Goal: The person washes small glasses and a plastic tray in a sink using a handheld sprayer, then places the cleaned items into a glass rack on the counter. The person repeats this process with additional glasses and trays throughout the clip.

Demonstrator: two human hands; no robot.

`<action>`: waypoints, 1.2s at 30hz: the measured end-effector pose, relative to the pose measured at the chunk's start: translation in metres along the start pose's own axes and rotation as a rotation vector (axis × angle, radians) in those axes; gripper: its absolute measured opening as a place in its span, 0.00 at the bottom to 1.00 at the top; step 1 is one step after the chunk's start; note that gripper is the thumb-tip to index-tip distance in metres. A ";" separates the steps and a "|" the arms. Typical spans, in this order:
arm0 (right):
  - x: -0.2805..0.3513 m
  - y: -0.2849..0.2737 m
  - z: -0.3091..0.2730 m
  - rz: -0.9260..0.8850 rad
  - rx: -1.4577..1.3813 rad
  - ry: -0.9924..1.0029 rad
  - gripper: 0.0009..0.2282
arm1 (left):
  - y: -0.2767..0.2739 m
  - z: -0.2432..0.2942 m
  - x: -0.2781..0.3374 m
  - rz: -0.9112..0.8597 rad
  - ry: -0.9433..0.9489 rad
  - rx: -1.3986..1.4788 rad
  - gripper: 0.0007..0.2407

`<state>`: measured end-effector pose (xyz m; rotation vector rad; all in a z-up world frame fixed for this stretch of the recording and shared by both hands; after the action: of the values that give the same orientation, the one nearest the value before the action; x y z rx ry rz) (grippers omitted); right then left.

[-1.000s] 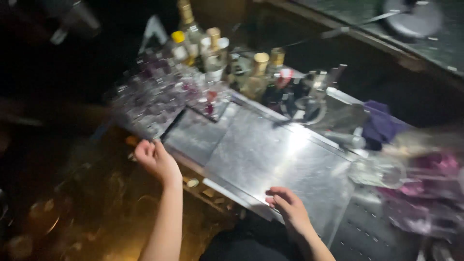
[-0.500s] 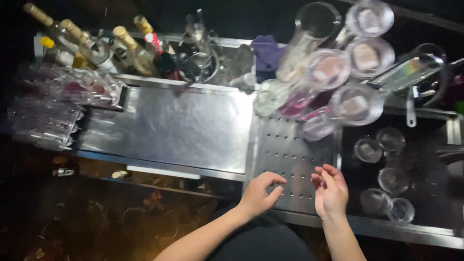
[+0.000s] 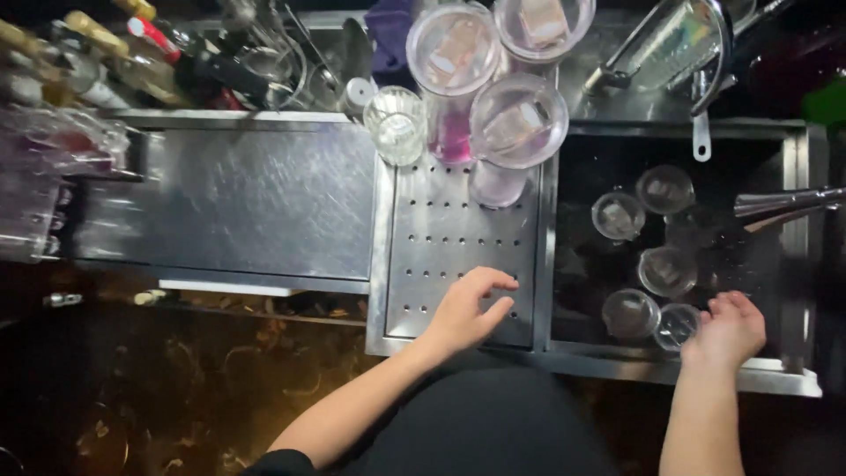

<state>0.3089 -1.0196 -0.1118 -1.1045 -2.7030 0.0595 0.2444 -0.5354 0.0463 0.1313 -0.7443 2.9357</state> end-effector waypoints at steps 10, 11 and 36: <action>-0.143 -0.083 0.133 0.260 0.012 0.595 0.05 | 0.033 0.004 -0.008 0.045 0.039 -0.018 0.10; -0.172 -0.083 0.154 0.203 0.082 0.543 0.11 | 0.030 0.008 -0.014 0.051 0.090 -0.042 0.10; -0.086 -0.016 0.153 -0.125 0.256 0.993 0.17 | 0.027 0.005 -0.028 -0.081 0.068 -0.017 0.08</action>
<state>0.3239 -1.0842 -0.2747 -0.6265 -1.7942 -0.1284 0.2692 -0.5633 0.0349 0.0585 -0.7366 2.8411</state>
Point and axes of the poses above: each hand's wrist, its own x-axis away from the middle knuckle, its own y-axis out of the palm, z = x × y, the point moved 8 cm from there along -x, towards the middle knuckle, and after that the axes turned 11 degrees about -x, right-handed, at the moved point
